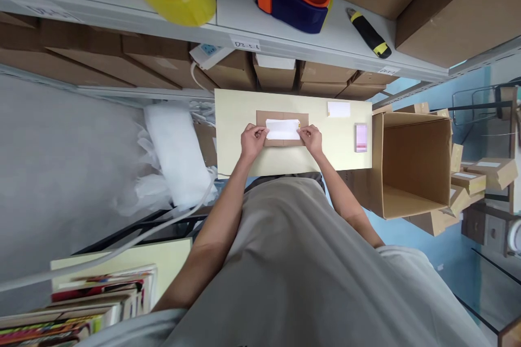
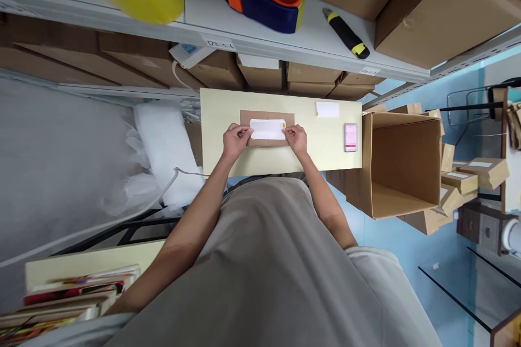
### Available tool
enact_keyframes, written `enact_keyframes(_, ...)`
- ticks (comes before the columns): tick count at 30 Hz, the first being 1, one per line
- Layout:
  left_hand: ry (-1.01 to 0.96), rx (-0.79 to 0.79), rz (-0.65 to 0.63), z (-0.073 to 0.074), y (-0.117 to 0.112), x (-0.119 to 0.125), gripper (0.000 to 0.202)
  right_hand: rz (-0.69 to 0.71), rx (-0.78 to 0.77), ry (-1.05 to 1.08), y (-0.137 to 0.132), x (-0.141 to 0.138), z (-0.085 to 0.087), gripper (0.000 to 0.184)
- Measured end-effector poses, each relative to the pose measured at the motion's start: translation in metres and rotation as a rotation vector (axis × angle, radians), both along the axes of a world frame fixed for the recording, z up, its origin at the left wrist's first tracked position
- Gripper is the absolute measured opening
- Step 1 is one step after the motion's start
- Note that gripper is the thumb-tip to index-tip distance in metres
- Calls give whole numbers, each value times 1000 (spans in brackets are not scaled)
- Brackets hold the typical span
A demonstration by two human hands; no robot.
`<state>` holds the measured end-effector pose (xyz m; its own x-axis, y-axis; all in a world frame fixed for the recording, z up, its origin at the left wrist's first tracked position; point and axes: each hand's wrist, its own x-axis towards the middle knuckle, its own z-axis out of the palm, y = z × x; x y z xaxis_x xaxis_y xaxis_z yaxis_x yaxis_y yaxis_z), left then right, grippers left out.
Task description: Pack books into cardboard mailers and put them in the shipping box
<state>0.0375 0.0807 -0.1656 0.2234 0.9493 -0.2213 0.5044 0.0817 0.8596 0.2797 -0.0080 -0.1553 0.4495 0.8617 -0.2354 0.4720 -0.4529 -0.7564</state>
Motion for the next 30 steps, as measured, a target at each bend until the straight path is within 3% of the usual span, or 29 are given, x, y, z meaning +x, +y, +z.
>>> enact_keyframes(3, 28, 5, -9, 2, -5, -1, 16, 36, -13, -90, -2, -3, -1, 12)
enact_keyframes(6, 79, 51, -17, 2, -11, 3, 14, 93, -39, -188, -3, -7, -2, 28)
enact_keyframes(11, 233, 116, 42, 0, -18, 18, 42, 72, -40, -270, 1, -13, -8, 28)
enact_keyframes(16, 281, 131, 97, -3, -17, 28, 35, -15, -66, -283, 9, -20, -11, 29)
enact_keyframes(21, 305, 172, 120, -7, -17, 31, 34, -106, -82, -168, 17, -14, -11, 41)
enact_keyframes(27, 299, 33, 209, -10, -3, 25, 36, -29, -87, -249, 17, -14, -6, 32)
enact_keyframes(30, 260, 102, 75, -5, -8, 33, 23, 83, -44, -354, 11, -28, -2, 35)
